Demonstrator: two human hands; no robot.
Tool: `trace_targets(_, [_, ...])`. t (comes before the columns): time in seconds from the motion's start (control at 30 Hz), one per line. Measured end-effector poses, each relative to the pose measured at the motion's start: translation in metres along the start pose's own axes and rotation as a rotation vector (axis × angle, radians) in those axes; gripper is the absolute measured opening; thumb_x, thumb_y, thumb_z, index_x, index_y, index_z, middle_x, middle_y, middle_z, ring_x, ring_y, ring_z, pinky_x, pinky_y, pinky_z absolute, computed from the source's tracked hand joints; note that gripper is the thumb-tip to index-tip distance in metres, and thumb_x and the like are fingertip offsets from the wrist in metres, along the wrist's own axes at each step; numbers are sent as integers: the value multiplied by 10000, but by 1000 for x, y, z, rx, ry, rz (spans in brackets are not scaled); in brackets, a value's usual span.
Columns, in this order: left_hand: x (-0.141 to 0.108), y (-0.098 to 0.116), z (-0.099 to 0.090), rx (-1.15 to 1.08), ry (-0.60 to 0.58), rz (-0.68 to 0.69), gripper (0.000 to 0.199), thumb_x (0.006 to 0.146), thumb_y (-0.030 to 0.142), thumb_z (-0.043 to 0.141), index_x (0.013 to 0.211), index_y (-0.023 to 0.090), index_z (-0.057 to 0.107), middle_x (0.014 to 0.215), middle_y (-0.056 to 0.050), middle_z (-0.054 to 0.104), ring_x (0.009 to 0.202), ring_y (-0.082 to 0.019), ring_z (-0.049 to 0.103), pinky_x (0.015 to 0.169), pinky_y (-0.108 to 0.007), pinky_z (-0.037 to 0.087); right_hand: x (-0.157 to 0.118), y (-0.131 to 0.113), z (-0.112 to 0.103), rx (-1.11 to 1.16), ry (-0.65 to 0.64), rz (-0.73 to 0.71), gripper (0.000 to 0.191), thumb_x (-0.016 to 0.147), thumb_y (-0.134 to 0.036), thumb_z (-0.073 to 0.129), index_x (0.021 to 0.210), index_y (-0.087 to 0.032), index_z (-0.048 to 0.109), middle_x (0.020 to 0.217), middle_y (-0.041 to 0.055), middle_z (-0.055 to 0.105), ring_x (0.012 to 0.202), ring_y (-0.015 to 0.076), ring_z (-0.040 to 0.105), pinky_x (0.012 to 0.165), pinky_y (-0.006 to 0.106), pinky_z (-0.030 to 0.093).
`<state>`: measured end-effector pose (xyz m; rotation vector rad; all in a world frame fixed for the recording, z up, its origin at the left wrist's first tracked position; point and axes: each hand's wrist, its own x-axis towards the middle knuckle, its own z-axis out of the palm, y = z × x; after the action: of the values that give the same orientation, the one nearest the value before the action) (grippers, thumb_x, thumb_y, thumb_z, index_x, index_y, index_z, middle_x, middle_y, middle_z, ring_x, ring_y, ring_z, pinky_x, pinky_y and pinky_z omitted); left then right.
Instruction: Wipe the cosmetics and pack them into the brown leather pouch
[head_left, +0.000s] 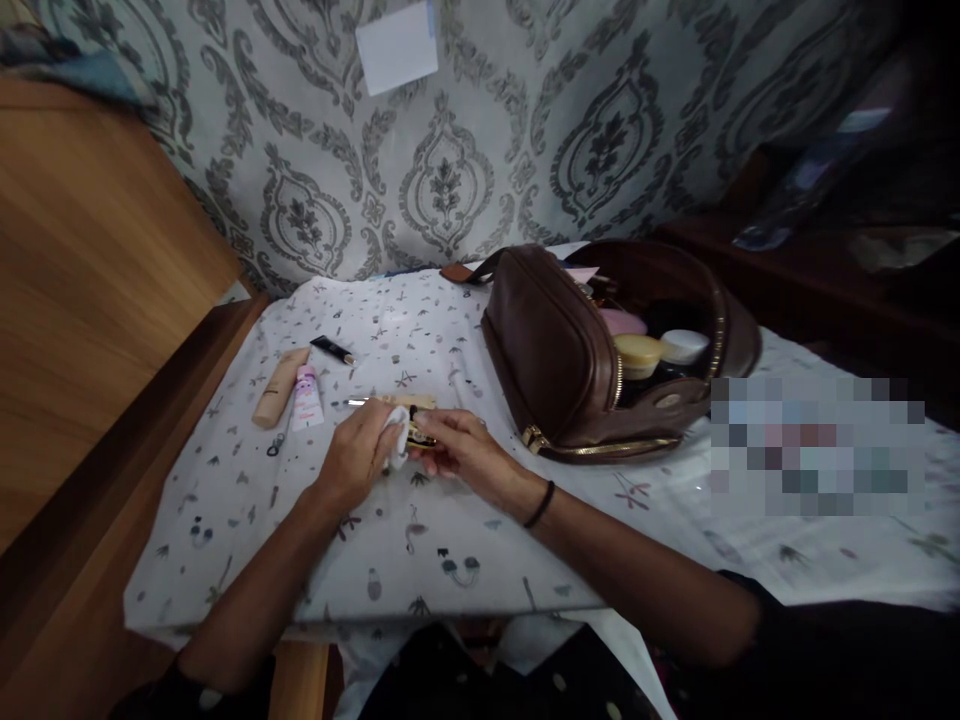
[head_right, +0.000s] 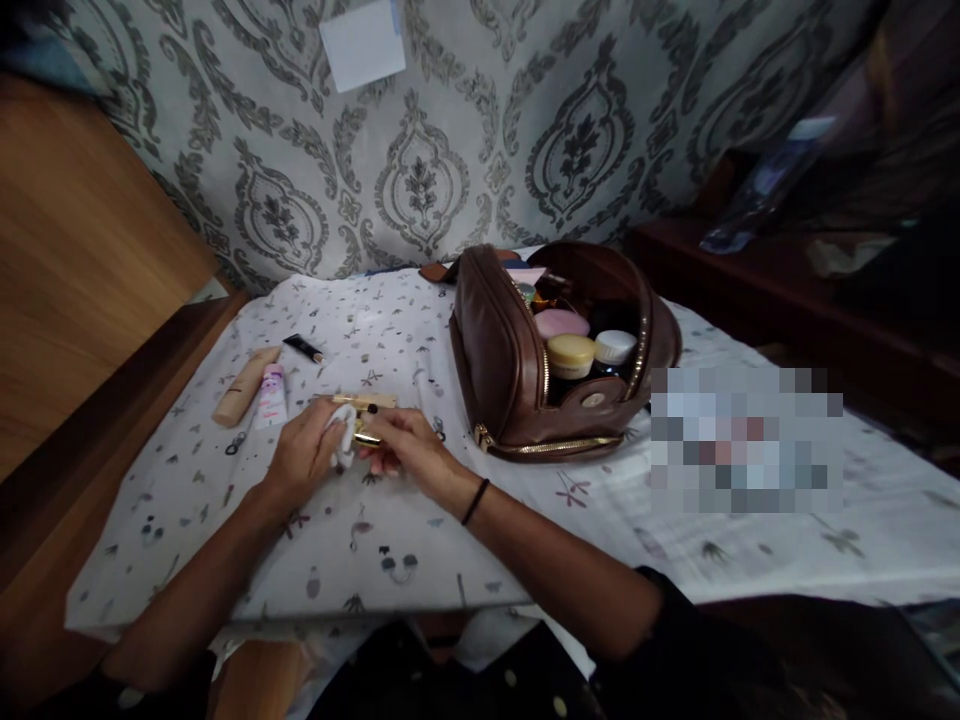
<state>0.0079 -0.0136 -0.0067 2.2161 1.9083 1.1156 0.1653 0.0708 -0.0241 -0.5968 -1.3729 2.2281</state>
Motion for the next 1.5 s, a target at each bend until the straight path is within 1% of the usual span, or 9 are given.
trace_targets(0.17, [1, 1, -3, -165, 106, -314, 219, 988, 355, 434, 1033, 207, 589, 753, 21, 597, 641, -134, 542, 630, -244, 425, 1, 6, 1, -179, -57, -116, 436, 725, -575, 754, 804, -165, 627, 705, -5, 650, 540, 92, 566, 468, 200, 373])
trace_targets(0.33, [4, -5, -1, -646, 118, -606, 281, 935, 424, 499, 1096, 216, 600, 635, 57, 532, 436, -90, 424, 418, -208, 317, 3, 8, -1, -247, -4, -296, 342, 694, -439, 822, 851, -183, 657, 897, 28, 700, 816, 158, 645, 761, 292, 514])
trace_targets(0.5, [9, -4, -1, -1052, 186, -732, 322, 788, 444, 689, 975, 206, 579, 731, 24, 605, 479, -95, 537, 370, -181, 323, 2, 3, -2, -168, 10, -328, 340, 740, -444, 793, 956, -205, 684, 1086, 62, 722, 982, 194, 659, 832, 318, 517])
trace_targets(0.67, [5, 3, 6, -863, 273, -611, 458, 921, 615, 498, 1123, 216, 596, 750, 11, 597, 590, -123, 548, 471, -215, 418, 0, 1, 1, -107, 70, -223, 384, 766, -520, 754, 887, -202, 576, 784, 0, 694, 657, 124, 621, 565, 223, 430])
trace_targets(0.77, [-2, 5, 14, -653, 151, -442, 488, 946, 592, 486, 1224, 203, 584, 977, -44, 668, 812, -160, 605, 745, -276, 510, -2, 1, 5, -98, 44, -213, 381, 770, -518, 738, 842, -216, 517, 675, -37, 638, 589, 113, 576, 545, 218, 424])
trace_targets(0.97, [-9, 3, 24, -569, -26, -330, 463, 925, 469, 584, 1303, 203, 555, 1359, -114, 578, 1254, -238, 528, 1106, -355, 360, 1, 1, 5, -99, 97, -278, 308, 683, -458, 779, 742, -196, 627, 707, -36, 585, 536, 75, 449, 480, 200, 366])
trace_targets(1.13, [-6, 9, 18, -650, -24, -365, 424, 929, 475, 567, 1247, 194, 567, 1175, -96, 656, 1103, -227, 607, 983, -339, 457, 7, 8, 2, -159, 126, -207, 427, 676, -593, 744, 616, -188, 623, 471, -65, 451, 439, 67, 351, 425, 204, 279])
trace_targets(1.3, [-4, 12, 10, -627, -15, -459, 388, 915, 508, 573, 1164, 211, 594, 920, -31, 683, 752, -166, 622, 709, -266, 507, 2, 8, 6, -168, 16, -181, 443, 712, -625, 717, 728, -193, 620, 582, -34, 585, 528, 129, 564, 488, 235, 448])
trace_targets(1.5, [-6, 5, 9, -404, -17, -354, 420, 877, 520, 594, 1170, 225, 653, 1154, -74, 701, 1153, -272, 612, 1055, -385, 450, -17, -10, 10, -351, 243, -419, 282, 840, -431, 657, 992, -199, 605, 641, -66, 508, 540, 89, 474, 506, 205, 371])
